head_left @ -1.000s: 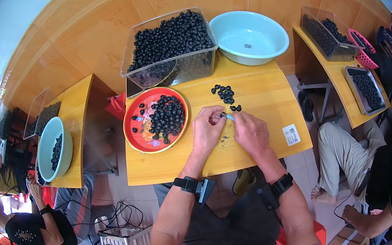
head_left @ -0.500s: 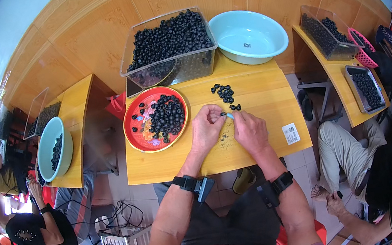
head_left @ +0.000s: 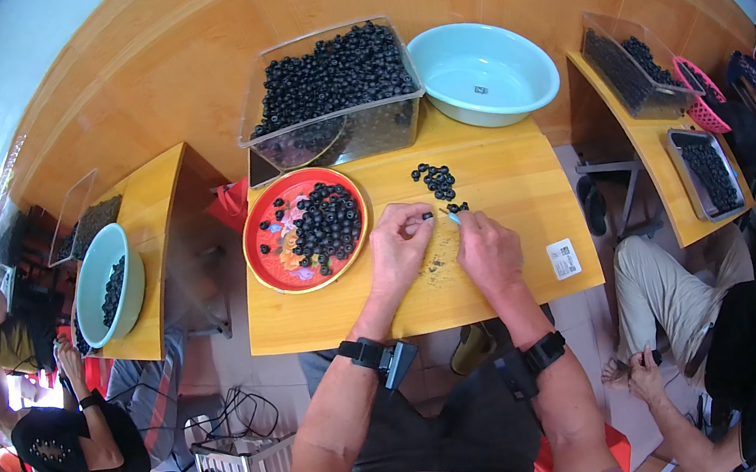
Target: Sorting small black objects, possibly beads or seeds, into different groups on a wooden table.
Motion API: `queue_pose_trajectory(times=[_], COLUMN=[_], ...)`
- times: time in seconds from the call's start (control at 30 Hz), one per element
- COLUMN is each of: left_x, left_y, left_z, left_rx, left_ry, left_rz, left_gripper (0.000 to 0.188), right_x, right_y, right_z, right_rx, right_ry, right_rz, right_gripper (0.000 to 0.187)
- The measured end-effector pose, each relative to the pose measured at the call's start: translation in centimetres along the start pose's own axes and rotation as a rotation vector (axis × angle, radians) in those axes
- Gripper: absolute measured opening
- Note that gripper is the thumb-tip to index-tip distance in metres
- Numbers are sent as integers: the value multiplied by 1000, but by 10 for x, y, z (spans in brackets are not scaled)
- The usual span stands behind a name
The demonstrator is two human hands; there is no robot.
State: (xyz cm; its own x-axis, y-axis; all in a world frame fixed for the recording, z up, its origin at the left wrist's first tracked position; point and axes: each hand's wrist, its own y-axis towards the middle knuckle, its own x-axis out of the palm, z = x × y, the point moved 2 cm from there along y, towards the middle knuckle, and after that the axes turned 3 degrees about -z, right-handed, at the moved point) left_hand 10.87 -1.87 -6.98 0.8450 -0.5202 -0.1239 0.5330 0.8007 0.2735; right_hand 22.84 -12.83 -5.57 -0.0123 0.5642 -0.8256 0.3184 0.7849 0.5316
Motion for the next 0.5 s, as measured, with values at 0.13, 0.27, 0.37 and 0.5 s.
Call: queue_pose_trajectory(times=[0.13, 0.27, 0.37, 0.5], left_x=[0, -30, -67, -81], left_y=[-3, -7, -5, 5], left_z=[16, 27, 35, 55], left_rx=[51, 138, 195, 369], left_ry=[92, 250, 401, 791], left_rz=[15, 116, 307, 351], left_gripper=[17, 16, 16, 22], right_x=[-1, -2, -2, -8], right_y=[0, -2, -2, -2], right_z=[2, 5, 9, 14], right_rx=[60, 70, 113, 153], right_ry=[-17, -13, -12, 50], right_rz=[-1, 47, 91, 204], right_gripper=[4, 7, 7, 4])
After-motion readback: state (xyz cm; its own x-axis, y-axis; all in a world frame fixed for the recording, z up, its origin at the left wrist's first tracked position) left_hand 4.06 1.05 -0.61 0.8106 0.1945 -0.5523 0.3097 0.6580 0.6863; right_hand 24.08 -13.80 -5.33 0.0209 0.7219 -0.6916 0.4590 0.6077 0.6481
